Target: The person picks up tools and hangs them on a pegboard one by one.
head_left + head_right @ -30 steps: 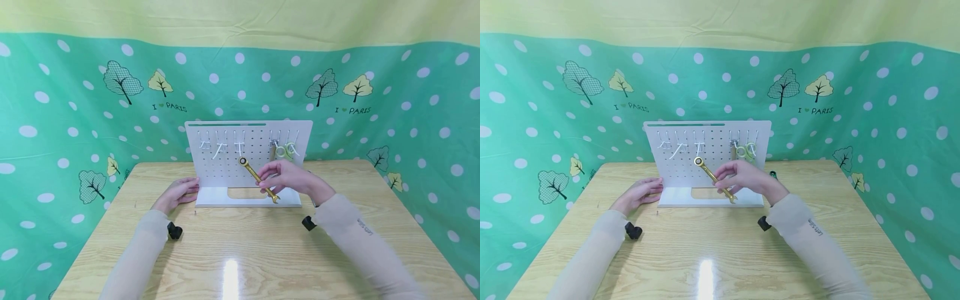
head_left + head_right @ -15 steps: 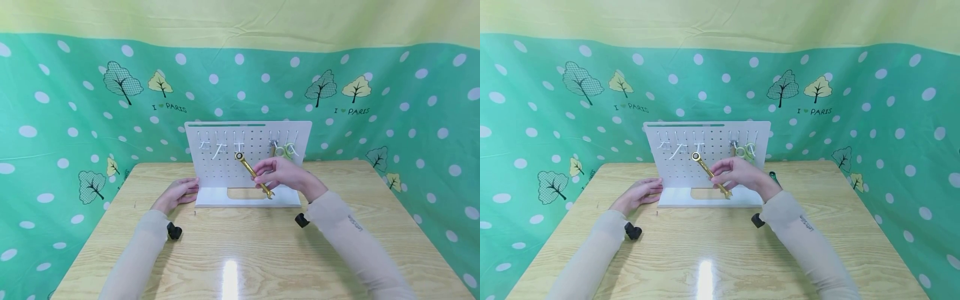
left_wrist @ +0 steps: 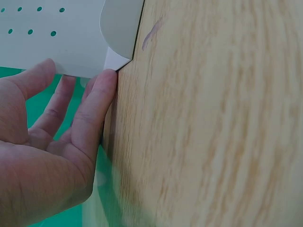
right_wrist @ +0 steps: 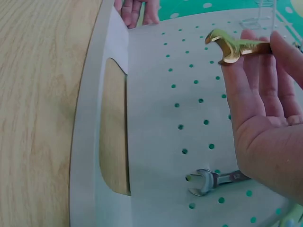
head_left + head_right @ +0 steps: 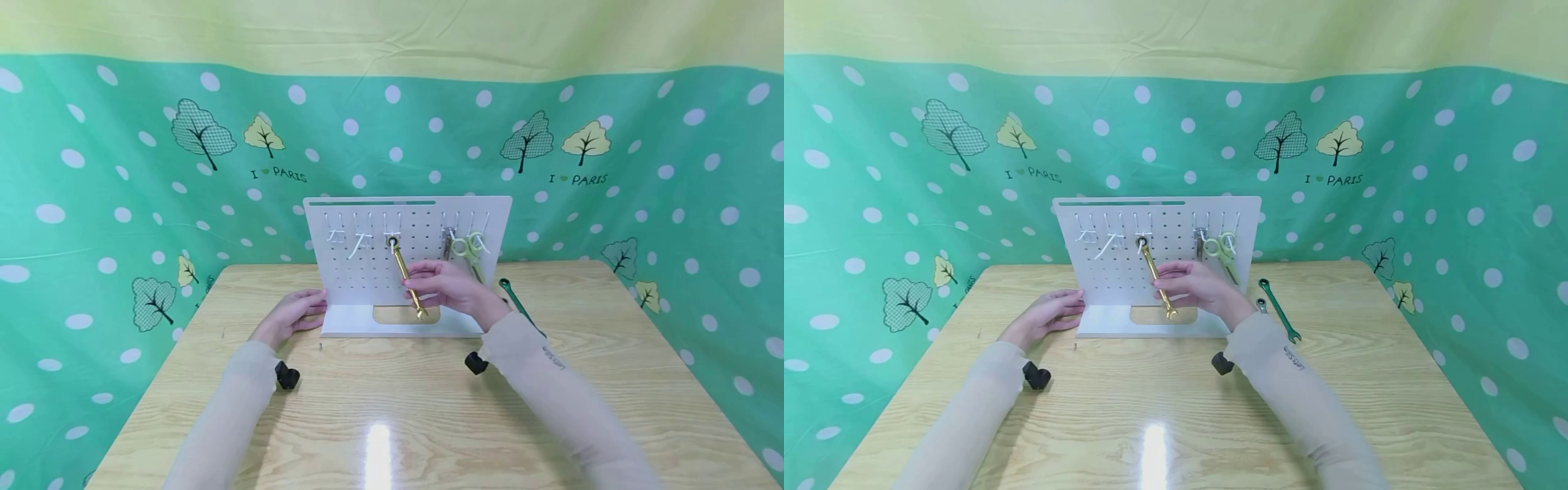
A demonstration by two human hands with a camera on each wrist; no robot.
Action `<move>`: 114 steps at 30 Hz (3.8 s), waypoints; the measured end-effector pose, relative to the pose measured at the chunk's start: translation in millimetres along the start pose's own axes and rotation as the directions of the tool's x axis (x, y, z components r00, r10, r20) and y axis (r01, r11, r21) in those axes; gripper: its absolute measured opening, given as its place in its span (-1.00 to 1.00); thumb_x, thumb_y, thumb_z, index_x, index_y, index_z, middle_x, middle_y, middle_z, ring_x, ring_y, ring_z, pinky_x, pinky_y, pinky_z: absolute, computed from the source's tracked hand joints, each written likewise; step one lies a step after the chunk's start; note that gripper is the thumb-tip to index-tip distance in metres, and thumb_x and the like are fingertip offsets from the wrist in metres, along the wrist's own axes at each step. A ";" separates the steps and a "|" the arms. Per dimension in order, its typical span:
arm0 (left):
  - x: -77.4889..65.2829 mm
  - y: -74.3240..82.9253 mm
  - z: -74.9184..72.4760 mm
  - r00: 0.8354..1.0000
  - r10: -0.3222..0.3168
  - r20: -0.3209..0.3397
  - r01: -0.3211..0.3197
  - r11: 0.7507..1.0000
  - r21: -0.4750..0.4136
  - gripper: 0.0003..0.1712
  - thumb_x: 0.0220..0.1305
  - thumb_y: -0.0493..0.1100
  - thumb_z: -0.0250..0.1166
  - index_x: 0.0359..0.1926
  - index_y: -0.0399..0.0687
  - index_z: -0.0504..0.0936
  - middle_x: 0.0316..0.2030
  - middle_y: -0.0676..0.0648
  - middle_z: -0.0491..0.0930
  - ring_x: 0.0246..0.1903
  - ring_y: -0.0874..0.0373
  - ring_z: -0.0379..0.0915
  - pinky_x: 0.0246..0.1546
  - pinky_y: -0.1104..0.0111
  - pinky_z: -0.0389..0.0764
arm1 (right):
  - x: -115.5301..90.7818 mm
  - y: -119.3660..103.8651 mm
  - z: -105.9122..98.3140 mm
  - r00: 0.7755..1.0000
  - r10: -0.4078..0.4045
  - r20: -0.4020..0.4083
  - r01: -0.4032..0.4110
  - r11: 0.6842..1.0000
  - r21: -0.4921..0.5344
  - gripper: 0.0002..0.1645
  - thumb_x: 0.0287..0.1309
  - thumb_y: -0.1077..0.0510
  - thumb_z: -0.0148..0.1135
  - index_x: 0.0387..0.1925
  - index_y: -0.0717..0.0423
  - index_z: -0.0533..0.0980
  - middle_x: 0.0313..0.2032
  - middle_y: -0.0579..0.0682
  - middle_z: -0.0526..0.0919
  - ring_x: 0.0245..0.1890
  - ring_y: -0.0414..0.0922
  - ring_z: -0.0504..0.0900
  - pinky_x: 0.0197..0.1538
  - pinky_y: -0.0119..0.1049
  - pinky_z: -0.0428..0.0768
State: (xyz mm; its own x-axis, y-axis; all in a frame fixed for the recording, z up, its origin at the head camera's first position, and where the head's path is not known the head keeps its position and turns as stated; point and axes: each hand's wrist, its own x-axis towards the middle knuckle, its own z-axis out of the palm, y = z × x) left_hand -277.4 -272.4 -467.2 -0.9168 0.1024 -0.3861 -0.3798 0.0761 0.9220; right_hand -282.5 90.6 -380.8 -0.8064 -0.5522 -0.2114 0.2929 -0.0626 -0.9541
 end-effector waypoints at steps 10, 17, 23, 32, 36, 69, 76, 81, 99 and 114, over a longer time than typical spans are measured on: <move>-1.3 -0.3 -0.4 1.000 0.009 0.005 -0.009 1.000 0.010 -0.22 0.47 0.09 0.25 0.46 -0.29 0.24 0.26 -0.31 0.43 0.16 -0.05 0.49 0.12 0.22 0.66 | 20.2 10.8 7.5 0.994 -0.008 -0.113 0.017 0.997 0.080 -0.71 0.28 0.35 0.32 0.00 0.06 0.58 0.03 0.15 0.71 -0.01 0.05 0.73 0.22 0.07 0.60; 0.0 -0.4 -2.4 1.000 0.003 -0.001 -0.003 1.000 0.006 -0.22 0.45 0.09 0.28 0.45 -0.29 0.26 0.25 -0.30 0.44 0.17 -0.07 0.47 0.12 0.21 0.66 | 31.3 16.8 10.1 0.985 -0.041 -0.166 0.051 0.997 0.058 -0.63 0.28 0.31 0.35 0.11 0.19 0.56 0.12 0.24 0.65 0.11 0.13 0.65 0.16 -0.07 0.67; 0.7 -1.0 -1.2 1.000 0.008 0.008 -0.009 1.000 0.008 -0.22 0.45 0.09 0.27 0.45 -0.29 0.26 0.27 -0.31 0.43 0.21 -0.09 0.45 0.13 0.21 0.65 | 36.3 23.8 10.5 0.978 -0.057 -0.199 0.065 0.997 0.030 -0.64 0.30 0.26 0.36 0.10 0.20 0.57 0.06 0.19 0.68 0.11 0.14 0.65 0.19 -0.05 0.65; 1.1 -1.6 -0.9 1.000 0.009 0.012 -0.009 1.000 0.006 -0.23 0.47 0.09 0.26 0.45 -0.29 0.25 0.25 -0.31 0.44 0.17 -0.07 0.47 0.12 0.21 0.66 | 36.0 38.2 14.8 0.976 0.013 -0.217 -0.026 0.998 -0.056 -0.59 0.32 0.17 0.36 0.12 0.26 0.53 0.07 0.20 0.66 0.13 0.17 0.61 0.27 0.16 0.54; 1.4 -1.4 -1.3 1.000 0.010 0.010 -0.010 1.000 0.006 -0.24 0.47 0.08 0.26 0.44 -0.29 0.26 0.24 -0.30 0.44 0.17 -0.06 0.47 0.12 0.22 0.66 | 35.3 43.5 14.1 0.976 0.048 -0.215 -0.060 0.997 -0.048 -0.54 0.34 0.15 0.34 0.17 0.27 0.50 0.10 0.25 0.62 0.18 0.25 0.57 0.27 0.15 0.55; 2.4 0.1 -1.4 1.000 0.009 0.000 -0.009 1.000 0.010 -0.27 0.45 0.10 0.27 0.41 -0.26 0.31 0.22 -0.28 0.46 0.13 -0.02 0.50 0.11 0.22 0.67 | -8.3 41.4 -21.0 0.979 0.203 0.007 -0.196 0.955 -0.223 -0.36 0.46 0.05 0.20 0.39 0.29 0.32 0.22 0.31 0.53 0.11 0.25 0.61 0.06 0.09 0.70; 2.7 0.3 -1.1 1.000 0.005 0.000 -0.005 1.000 0.008 -0.27 0.45 0.10 0.27 0.40 -0.26 0.32 0.23 -0.29 0.46 0.13 -0.04 0.51 0.10 0.22 0.67 | -41.0 27.7 -52.4 0.968 0.250 0.032 -0.221 0.904 -0.367 -0.42 0.51 0.04 0.13 0.37 0.31 0.35 0.12 0.27 0.58 -0.01 0.15 0.68 0.07 0.15 0.69; 2.5 -0.5 -1.2 1.000 0.004 -0.001 -0.004 1.000 0.007 -0.28 0.45 0.09 0.28 0.40 -0.26 0.32 0.22 -0.28 0.47 0.10 -0.01 0.53 0.09 0.23 0.67 | -66.4 22.8 -81.3 0.972 0.236 -0.007 -0.218 0.883 -0.416 -0.43 0.50 0.01 0.15 0.34 0.28 0.38 0.10 0.25 0.58 -0.04 0.12 0.68 0.03 0.11 0.72; -0.3 -0.3 -1.1 1.000 0.009 0.000 -0.009 1.000 -0.002 -0.26 0.44 0.08 0.29 0.42 -0.27 0.30 0.22 -0.29 0.47 0.12 -0.05 0.52 0.12 0.20 0.66 | -116.7 30.0 -171.4 0.962 0.011 -0.272 -0.155 0.844 -0.513 -0.25 0.48 0.14 0.17 0.48 0.41 0.12 0.30 0.44 0.30 0.14 0.23 0.53 0.13 0.00 0.67; 3.0 -2.9 1.6 1.000 0.016 0.014 -0.016 1.000 0.003 -0.22 0.46 0.09 0.27 0.47 -0.25 0.25 0.30 -0.34 0.40 0.23 -0.10 0.43 0.17 0.17 0.63 | -106.9 56.0 -189.2 0.902 0.125 -0.414 -0.324 0.831 -0.453 -0.12 0.21 0.20 0.46 0.43 0.37 0.22 0.17 0.31 0.38 -0.33 -0.15 0.59 -0.28 -0.30 0.71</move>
State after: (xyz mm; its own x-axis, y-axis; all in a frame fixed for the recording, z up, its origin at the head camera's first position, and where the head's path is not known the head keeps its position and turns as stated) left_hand -278.9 -270.7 -471.1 -0.9210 0.1173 -0.3716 -0.3645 0.0778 0.9280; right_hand -277.1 303.5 -451.8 -0.9031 -0.1615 -0.3979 0.2713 0.5036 -0.8203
